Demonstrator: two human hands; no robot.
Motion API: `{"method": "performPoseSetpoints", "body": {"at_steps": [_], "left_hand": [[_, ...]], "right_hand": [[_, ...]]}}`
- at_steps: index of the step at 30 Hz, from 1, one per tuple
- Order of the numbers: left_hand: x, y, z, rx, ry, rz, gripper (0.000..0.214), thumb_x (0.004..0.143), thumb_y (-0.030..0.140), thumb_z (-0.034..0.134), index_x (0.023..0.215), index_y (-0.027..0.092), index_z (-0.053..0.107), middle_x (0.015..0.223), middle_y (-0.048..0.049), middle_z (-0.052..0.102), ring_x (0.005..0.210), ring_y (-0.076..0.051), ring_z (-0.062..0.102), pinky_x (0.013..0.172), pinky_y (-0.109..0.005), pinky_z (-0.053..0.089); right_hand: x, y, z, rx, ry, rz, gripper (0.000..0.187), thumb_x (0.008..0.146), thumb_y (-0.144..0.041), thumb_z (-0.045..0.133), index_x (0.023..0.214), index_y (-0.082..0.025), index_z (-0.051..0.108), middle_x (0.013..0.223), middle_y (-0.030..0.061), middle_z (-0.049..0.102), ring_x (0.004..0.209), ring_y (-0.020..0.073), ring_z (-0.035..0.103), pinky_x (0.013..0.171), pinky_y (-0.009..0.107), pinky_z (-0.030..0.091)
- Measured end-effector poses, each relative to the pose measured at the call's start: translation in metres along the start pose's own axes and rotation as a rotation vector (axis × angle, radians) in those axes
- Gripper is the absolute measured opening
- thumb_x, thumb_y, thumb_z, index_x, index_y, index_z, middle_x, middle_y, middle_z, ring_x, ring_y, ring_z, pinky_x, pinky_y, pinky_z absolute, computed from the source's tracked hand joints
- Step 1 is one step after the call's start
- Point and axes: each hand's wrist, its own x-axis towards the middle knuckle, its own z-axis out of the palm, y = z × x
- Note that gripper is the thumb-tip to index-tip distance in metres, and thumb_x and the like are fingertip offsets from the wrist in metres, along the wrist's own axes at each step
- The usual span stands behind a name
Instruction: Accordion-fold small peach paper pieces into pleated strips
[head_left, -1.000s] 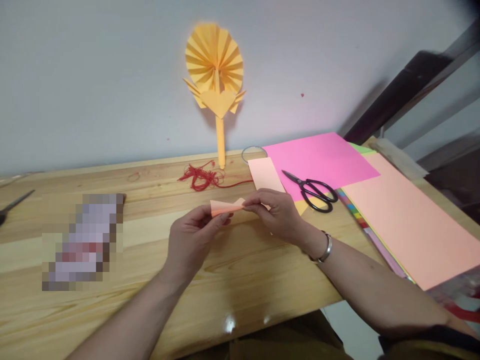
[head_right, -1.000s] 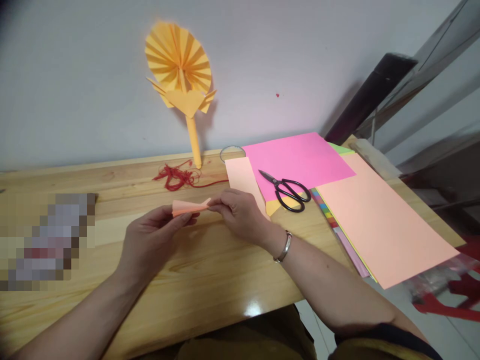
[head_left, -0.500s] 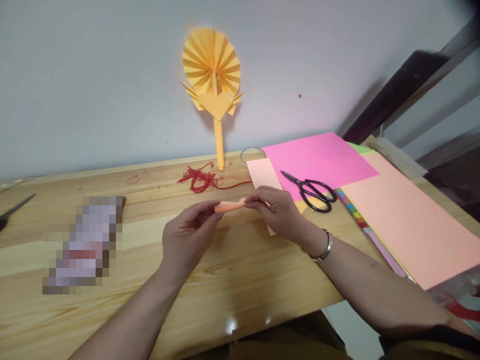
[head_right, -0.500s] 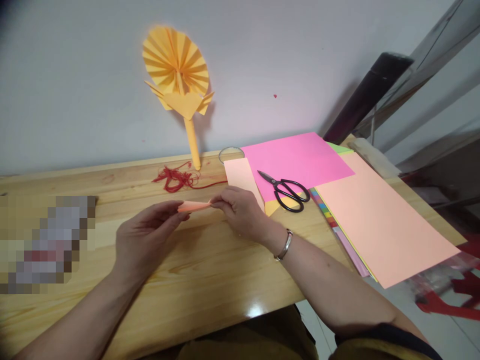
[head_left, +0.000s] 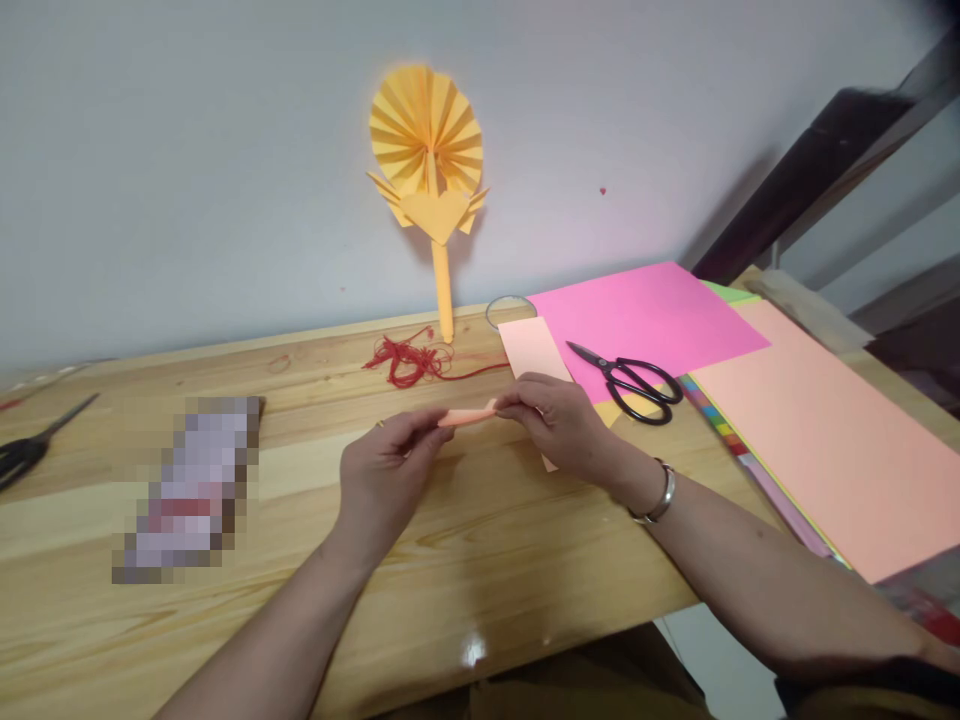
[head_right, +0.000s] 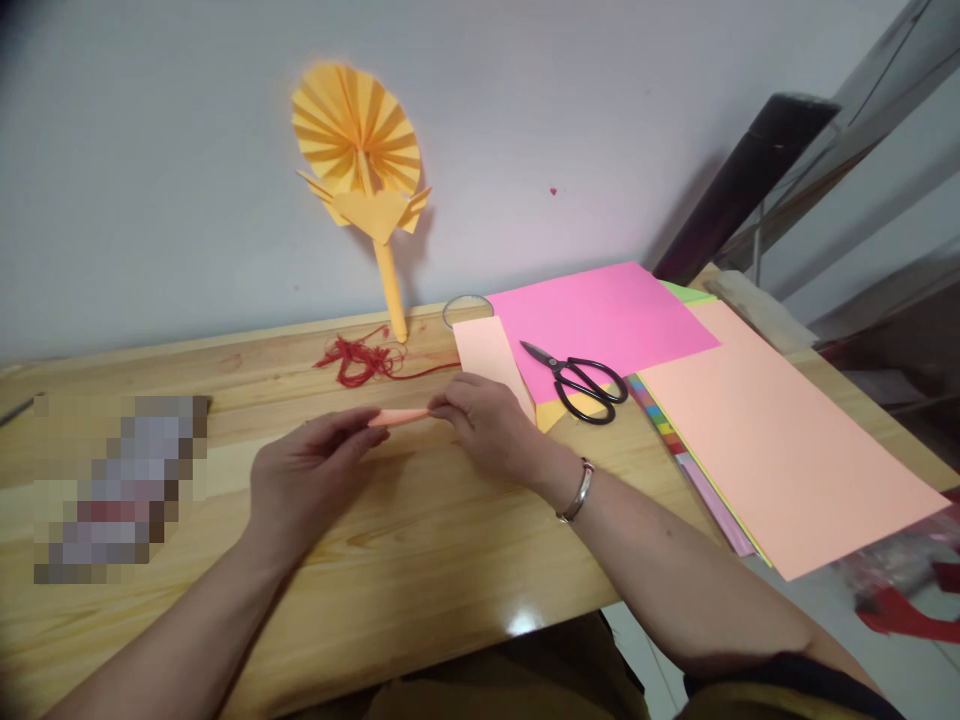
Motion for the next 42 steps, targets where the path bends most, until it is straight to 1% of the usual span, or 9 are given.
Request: {"method": "performPoseSetpoints", "body": {"at_steps": [6,24,42], "left_hand": [[-0.0005,-0.0027,0.0008,0.021,0.002,0.030,0.015,0.071,0.032,0.069,0.085,0.029,0.072,0.080,0.0042,0.073,0.069,-0.013,0.065,0.066,-0.023,0.051],[-0.0009,0.0014,0.0002,0.024,-0.009,0.017,0.014,0.072,0.034,0.067,0.083,0.027,0.072,0.077,0.0033,0.073,0.067,-0.015,0.065,0.067,-0.026,0.052],[-0.0021,-0.0017,0.0009,-0.009,-0.034,0.016,0.012,0.074,0.034,0.066,0.082,0.027,0.071,0.076,0.0036,0.071,0.069,-0.014,0.064,0.070,-0.026,0.050]], "right_hand": [[-0.0006,0.0006,0.0007,-0.007,-0.006,0.007,0.011,0.086,-0.014,0.053,0.084,-0.016,0.064,0.078,0.0034,0.062,0.075,0.0127,0.058,0.069,0.024,0.048],[-0.0007,0.0001,0.0007,-0.014,-0.006,0.014,0.011,0.086,-0.014,0.053,0.084,-0.017,0.064,0.077,0.0026,0.062,0.074,0.0127,0.058,0.068,0.025,0.048],[-0.0005,-0.0002,0.0006,-0.020,-0.013,0.009,0.010,0.085,-0.014,0.054,0.083,-0.017,0.063,0.075,0.0021,0.061,0.072,0.0124,0.057,0.067,0.024,0.047]]}}
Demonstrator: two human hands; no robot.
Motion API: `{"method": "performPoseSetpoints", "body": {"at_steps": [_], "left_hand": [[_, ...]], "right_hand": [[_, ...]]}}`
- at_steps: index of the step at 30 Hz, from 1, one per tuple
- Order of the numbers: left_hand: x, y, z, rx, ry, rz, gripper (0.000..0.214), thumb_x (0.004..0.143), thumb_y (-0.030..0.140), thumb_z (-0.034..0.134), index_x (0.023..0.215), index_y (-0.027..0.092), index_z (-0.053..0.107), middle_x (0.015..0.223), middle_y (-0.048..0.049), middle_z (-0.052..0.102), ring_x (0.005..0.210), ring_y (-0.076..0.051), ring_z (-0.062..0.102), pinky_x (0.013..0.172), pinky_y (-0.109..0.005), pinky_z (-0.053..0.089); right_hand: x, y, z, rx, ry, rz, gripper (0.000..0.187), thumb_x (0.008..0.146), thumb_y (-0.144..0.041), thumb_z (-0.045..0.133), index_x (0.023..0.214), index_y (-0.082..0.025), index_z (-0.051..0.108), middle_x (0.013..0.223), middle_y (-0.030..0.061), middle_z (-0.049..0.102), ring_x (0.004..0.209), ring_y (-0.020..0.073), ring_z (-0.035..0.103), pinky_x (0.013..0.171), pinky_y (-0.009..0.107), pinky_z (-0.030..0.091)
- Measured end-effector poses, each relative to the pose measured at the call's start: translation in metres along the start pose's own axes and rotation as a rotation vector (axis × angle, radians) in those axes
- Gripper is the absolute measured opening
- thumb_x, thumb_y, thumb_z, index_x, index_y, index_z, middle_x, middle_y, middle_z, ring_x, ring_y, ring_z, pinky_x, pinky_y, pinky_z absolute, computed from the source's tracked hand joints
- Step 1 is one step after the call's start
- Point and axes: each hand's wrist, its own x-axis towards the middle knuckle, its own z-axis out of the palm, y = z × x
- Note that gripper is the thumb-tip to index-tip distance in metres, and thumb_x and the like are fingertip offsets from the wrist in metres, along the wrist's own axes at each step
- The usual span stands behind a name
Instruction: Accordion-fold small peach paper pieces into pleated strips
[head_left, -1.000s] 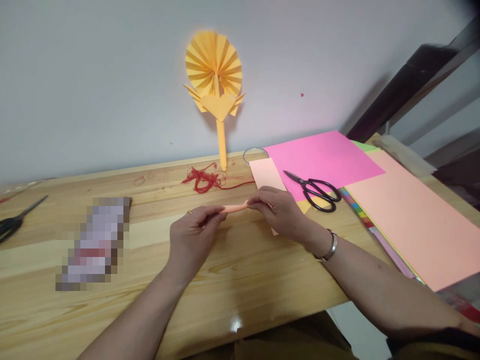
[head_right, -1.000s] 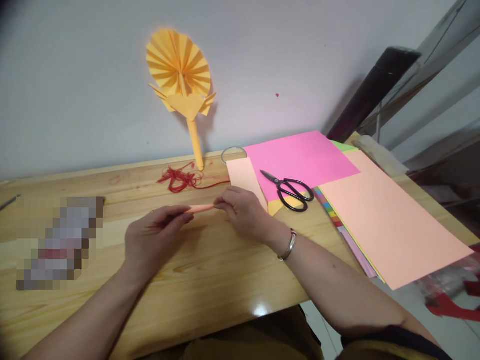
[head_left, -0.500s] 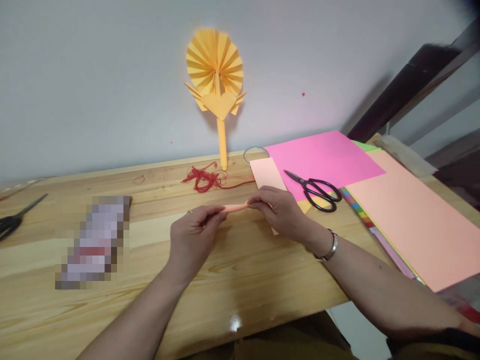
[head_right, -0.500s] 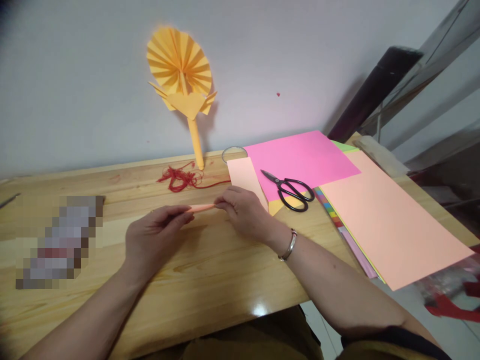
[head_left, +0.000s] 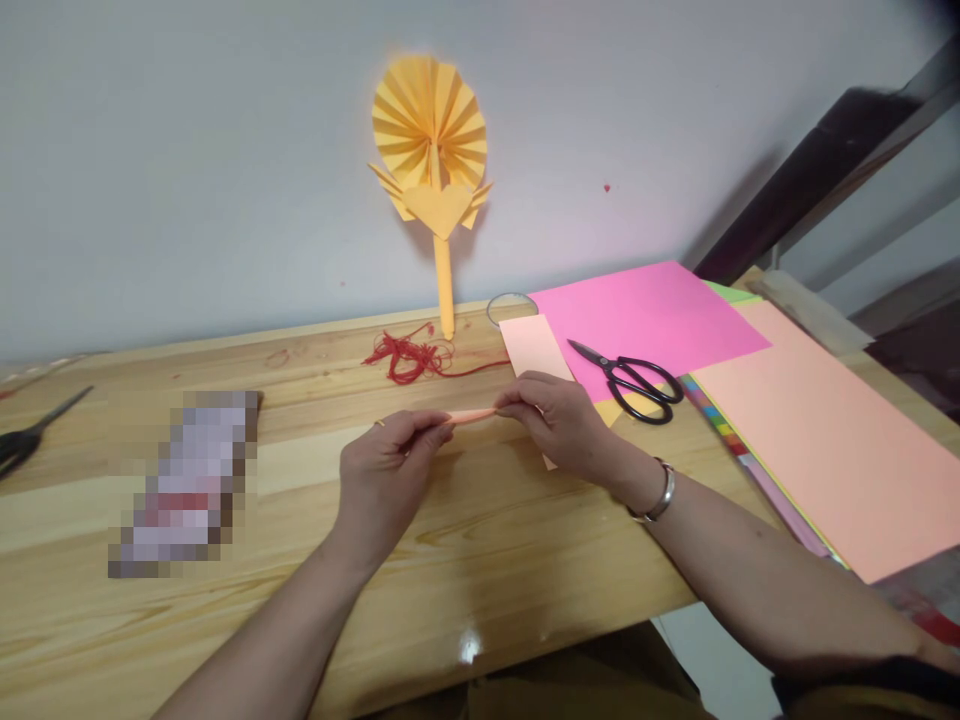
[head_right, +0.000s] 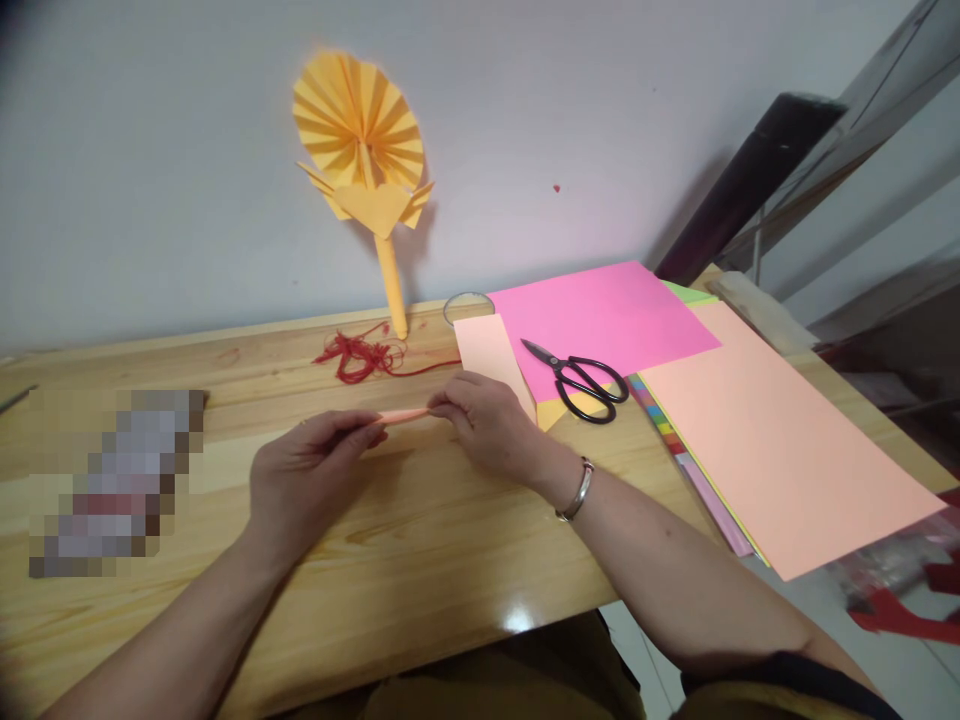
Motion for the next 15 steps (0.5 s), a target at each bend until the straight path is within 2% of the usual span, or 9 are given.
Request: {"method": "performPoseSetpoints", "body": {"at_steps": [6,11,15], "left_hand": [[0.0001,0.0027,0.0002,-0.033,-0.005,0.042,0.011,0.076,0.033,0.063,0.081,0.026,0.070,0.075,0.0026,0.068,0.069,-0.013,0.062,0.069,-0.025,0.050],[0.0019,0.0051,0.0003,-0.024,0.047,0.138,0.012,0.076,0.032,0.063,0.076,0.023,0.071,0.088,-0.0016,0.060,0.077,-0.013,0.059,0.057,-0.021,0.048],[0.0028,0.0056,0.0005,-0.006,0.027,0.179,0.013,0.077,0.031,0.061,0.076,0.022,0.069,0.095,-0.0033,0.063,0.081,-0.014,0.059,0.061,-0.023,0.049]], "right_hand": [[-0.0002,-0.0012,-0.0004,-0.013,0.011,0.015,0.012,0.086,-0.015,0.053,0.084,-0.018,0.064,0.079,0.0030,0.061,0.074,0.0128,0.058,0.068,0.025,0.047],[0.0004,0.0012,-0.0001,-0.031,0.078,-0.040,0.012,0.084,-0.013,0.056,0.081,-0.018,0.066,0.089,0.0048,0.061,0.079,0.0128,0.058,0.070,0.025,0.048],[0.0011,0.0009,-0.0004,-0.014,0.081,-0.058,0.013,0.084,-0.013,0.056,0.081,-0.018,0.067,0.085,0.0049,0.063,0.080,0.0141,0.059,0.072,0.026,0.050]]}}
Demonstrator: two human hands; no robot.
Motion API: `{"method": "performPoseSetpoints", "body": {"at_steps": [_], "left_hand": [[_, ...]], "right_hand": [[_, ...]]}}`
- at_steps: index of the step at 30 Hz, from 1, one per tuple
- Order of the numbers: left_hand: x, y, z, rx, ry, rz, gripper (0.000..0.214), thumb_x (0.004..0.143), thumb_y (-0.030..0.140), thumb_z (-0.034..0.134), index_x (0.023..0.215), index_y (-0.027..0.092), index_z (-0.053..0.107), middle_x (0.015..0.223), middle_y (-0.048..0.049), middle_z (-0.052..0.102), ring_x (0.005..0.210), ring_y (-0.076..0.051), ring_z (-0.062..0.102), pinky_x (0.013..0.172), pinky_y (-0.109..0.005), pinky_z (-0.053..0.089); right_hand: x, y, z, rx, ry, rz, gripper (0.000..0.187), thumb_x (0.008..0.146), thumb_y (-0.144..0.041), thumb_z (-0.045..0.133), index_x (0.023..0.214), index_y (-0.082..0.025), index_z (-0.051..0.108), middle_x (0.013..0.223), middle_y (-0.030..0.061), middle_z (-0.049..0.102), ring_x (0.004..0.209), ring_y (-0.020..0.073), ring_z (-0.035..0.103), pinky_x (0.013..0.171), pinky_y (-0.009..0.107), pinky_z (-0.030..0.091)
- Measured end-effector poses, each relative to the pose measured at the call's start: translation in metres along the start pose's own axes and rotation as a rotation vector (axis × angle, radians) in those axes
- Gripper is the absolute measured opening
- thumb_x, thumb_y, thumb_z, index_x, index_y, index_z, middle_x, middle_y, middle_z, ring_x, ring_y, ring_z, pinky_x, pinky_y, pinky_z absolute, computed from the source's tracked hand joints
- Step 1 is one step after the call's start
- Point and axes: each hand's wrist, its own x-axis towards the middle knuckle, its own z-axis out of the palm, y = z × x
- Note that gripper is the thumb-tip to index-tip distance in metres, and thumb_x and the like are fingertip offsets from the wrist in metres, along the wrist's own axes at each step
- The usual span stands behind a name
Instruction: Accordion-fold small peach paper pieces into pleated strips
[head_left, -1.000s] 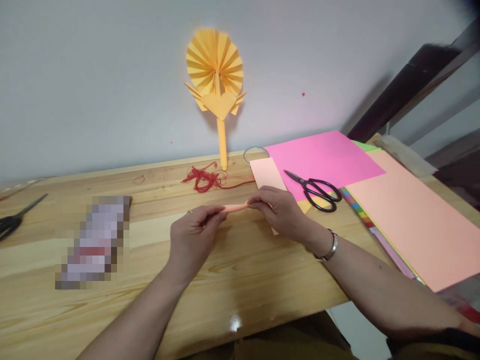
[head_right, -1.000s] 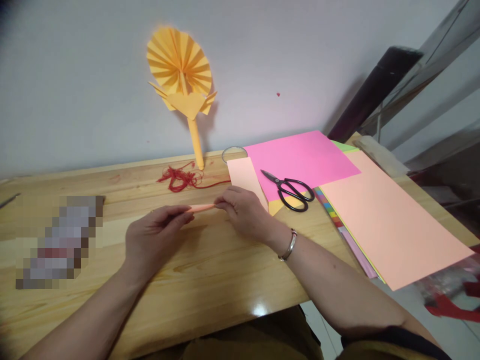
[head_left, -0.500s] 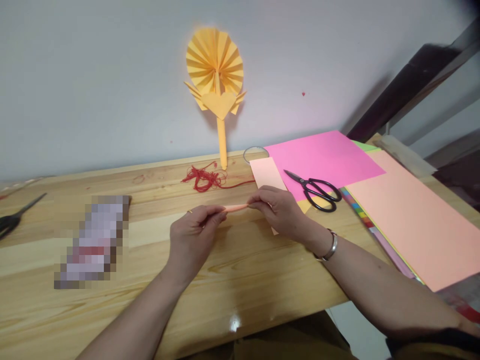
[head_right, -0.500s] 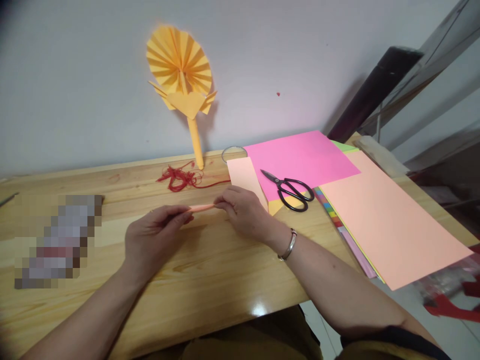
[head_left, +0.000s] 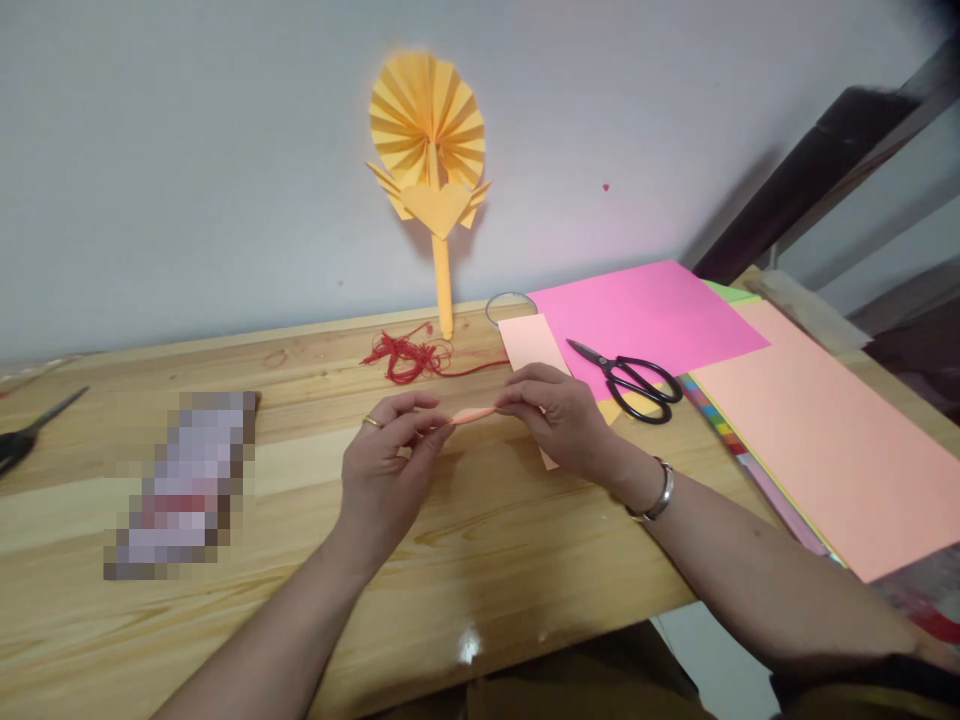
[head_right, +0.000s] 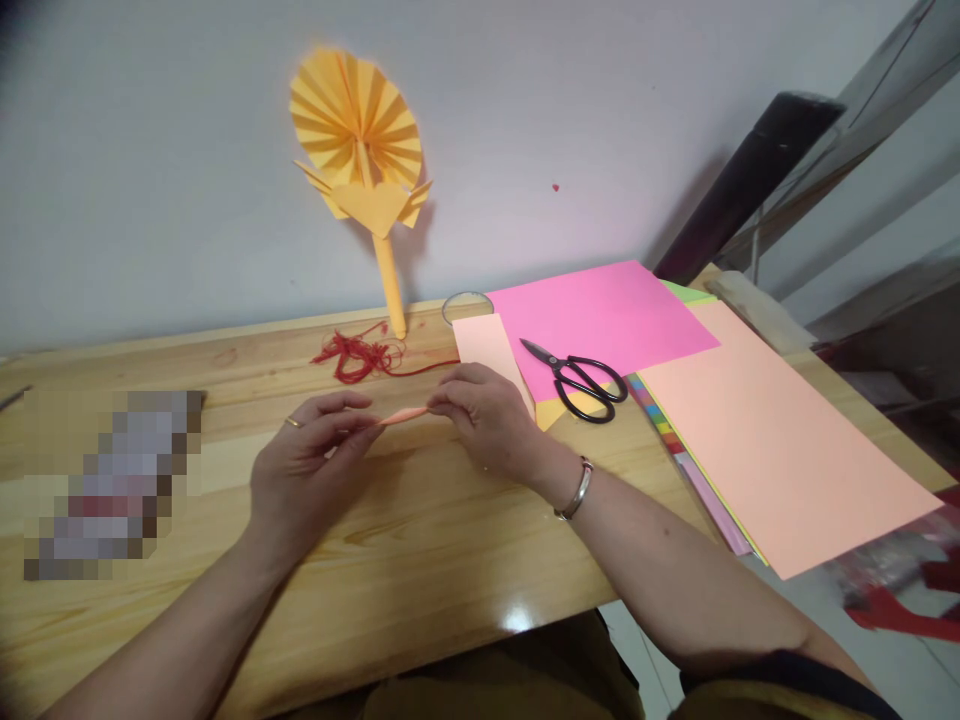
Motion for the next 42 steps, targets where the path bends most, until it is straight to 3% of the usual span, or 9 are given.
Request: {"method": "performPoseSetpoints", "body": {"at_steps": [7,26,42], "left_hand": [[0.0001,0.0022,0.0000,-0.021,-0.020,0.051,0.010,0.079,0.026,0.059,0.080,0.021,0.068,0.080,-0.0002,0.066,0.065,-0.010,0.057,0.058,-0.022,0.045],[-0.0045,-0.0026,0.0026,0.038,-0.094,0.119,0.016,0.081,0.029,0.060,0.091,0.026,0.071,0.082,-0.0009,0.064,0.072,-0.012,0.058,0.062,-0.022,0.047],[-0.0047,0.0004,0.0031,0.033,-0.024,0.224,0.011,0.080,0.025,0.063,0.087,0.024,0.072,0.079,0.0003,0.061,0.072,-0.010,0.058,0.062,-0.020,0.047]], "right_hand": [[-0.0010,-0.0022,-0.0007,-0.007,-0.020,0.023,0.012,0.085,-0.015,0.056,0.081,-0.018,0.067,0.080,0.0044,0.064,0.076,0.0141,0.060,0.069,0.027,0.050],[-0.0050,-0.0048,0.0021,-0.028,-0.092,-0.039,0.014,0.088,-0.016,0.051,0.085,-0.017,0.065,0.083,0.0045,0.063,0.078,0.0129,0.058,0.072,0.025,0.048],[-0.0052,-0.0042,0.0030,-0.039,-0.087,-0.087,0.015,0.087,-0.014,0.051,0.084,-0.017,0.065,0.083,0.0047,0.063,0.078,0.0136,0.058,0.071,0.026,0.048]]}}
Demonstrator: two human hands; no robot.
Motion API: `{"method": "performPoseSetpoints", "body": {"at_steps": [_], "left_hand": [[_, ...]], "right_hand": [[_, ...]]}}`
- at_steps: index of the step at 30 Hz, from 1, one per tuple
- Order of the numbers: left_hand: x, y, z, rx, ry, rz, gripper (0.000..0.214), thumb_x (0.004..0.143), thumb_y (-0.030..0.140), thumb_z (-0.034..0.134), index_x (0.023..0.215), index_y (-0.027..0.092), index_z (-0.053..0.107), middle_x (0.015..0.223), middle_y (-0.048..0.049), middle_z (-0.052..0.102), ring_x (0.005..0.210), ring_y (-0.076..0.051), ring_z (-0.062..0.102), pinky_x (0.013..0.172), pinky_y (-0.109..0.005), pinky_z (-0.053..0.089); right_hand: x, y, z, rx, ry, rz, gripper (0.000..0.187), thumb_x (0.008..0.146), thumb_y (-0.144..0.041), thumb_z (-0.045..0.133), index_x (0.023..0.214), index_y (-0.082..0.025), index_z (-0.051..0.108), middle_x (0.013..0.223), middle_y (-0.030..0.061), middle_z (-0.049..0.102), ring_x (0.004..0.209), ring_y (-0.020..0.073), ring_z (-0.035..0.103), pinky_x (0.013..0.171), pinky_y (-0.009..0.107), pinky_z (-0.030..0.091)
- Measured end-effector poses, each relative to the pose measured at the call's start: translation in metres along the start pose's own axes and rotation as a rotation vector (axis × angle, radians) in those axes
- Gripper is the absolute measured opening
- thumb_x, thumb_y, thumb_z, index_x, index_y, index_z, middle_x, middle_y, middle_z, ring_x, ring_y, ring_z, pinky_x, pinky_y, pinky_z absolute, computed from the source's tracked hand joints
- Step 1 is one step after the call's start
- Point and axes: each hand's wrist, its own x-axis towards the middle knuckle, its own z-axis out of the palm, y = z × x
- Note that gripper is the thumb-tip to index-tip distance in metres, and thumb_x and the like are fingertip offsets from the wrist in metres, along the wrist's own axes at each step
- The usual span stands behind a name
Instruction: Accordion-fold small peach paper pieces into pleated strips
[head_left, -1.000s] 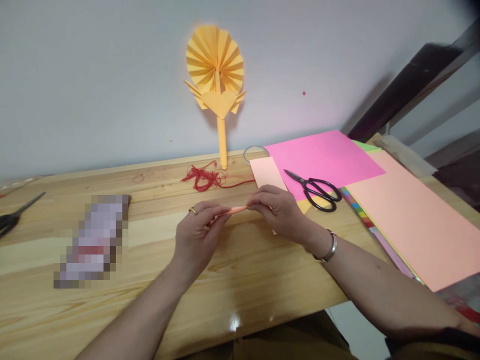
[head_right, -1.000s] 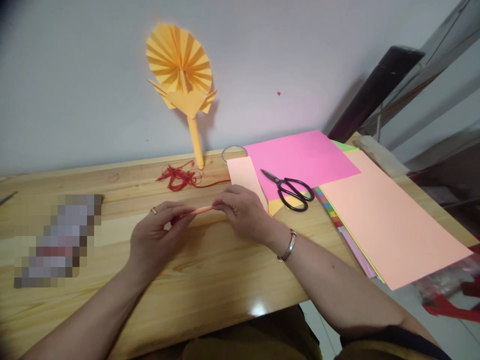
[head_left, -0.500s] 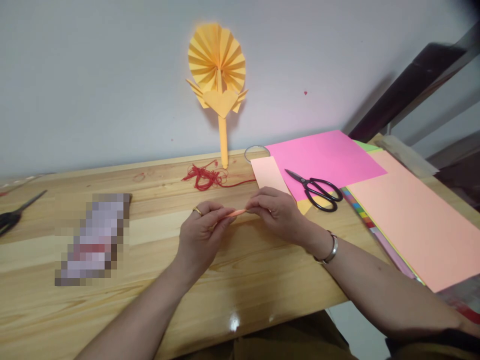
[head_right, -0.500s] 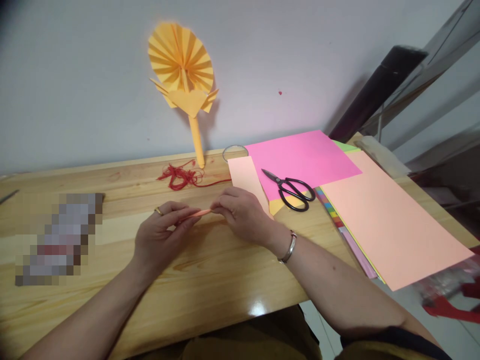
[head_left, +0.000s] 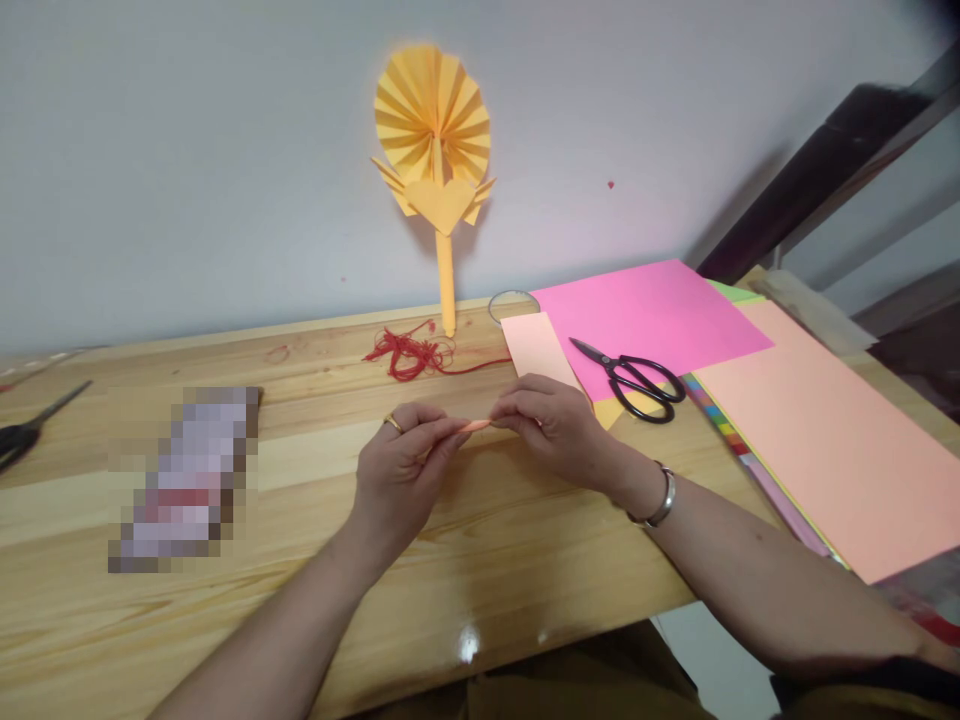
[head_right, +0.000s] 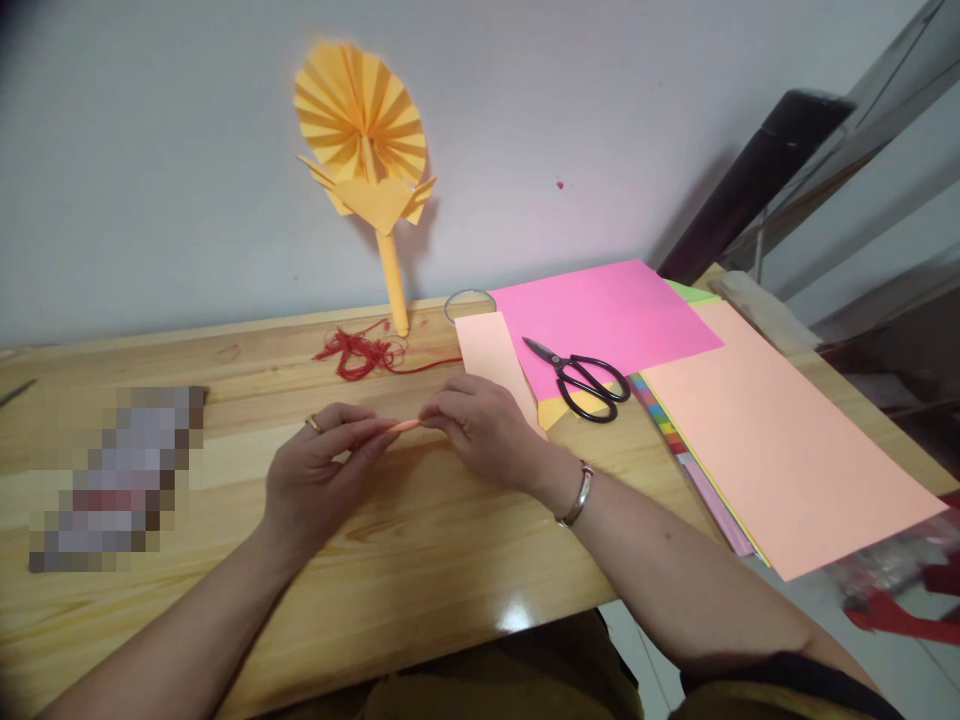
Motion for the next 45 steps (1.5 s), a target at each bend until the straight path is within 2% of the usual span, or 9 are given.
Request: {"method": "performPoseSetpoints", "body": {"at_steps": [26,38,45], "left_hand": [[-0.0040,-0.0065,0.0054,0.035,0.022,0.142,0.011,0.079,0.022,0.064,0.088,0.022,0.070,0.080,-0.0004,0.062,0.072,-0.010,0.059,0.063,-0.021,0.049],[-0.0055,-0.0063,0.0041,0.038,-0.011,0.132,0.012,0.080,0.020,0.063,0.089,0.022,0.070,0.082,-0.0015,0.061,0.074,-0.011,0.058,0.064,-0.022,0.049],[-0.0045,-0.0051,0.0044,0.051,0.023,0.098,0.014,0.080,0.022,0.062,0.091,0.021,0.070,0.083,-0.0017,0.064,0.075,-0.012,0.061,0.066,-0.022,0.050]], "right_hand": [[-0.0021,-0.0023,0.0030,-0.031,-0.058,-0.021,0.013,0.085,-0.011,0.051,0.084,-0.016,0.064,0.083,0.0047,0.063,0.078,0.0147,0.057,0.074,0.027,0.046],[-0.0021,-0.0036,0.0025,-0.023,-0.057,-0.018,0.014,0.085,-0.011,0.051,0.084,-0.017,0.063,0.083,0.0047,0.063,0.079,0.0148,0.057,0.074,0.028,0.047],[-0.0012,-0.0013,0.0020,-0.040,-0.042,-0.012,0.013,0.086,-0.012,0.051,0.083,-0.016,0.063,0.081,0.0046,0.063,0.078,0.0144,0.057,0.072,0.027,0.045]]}}
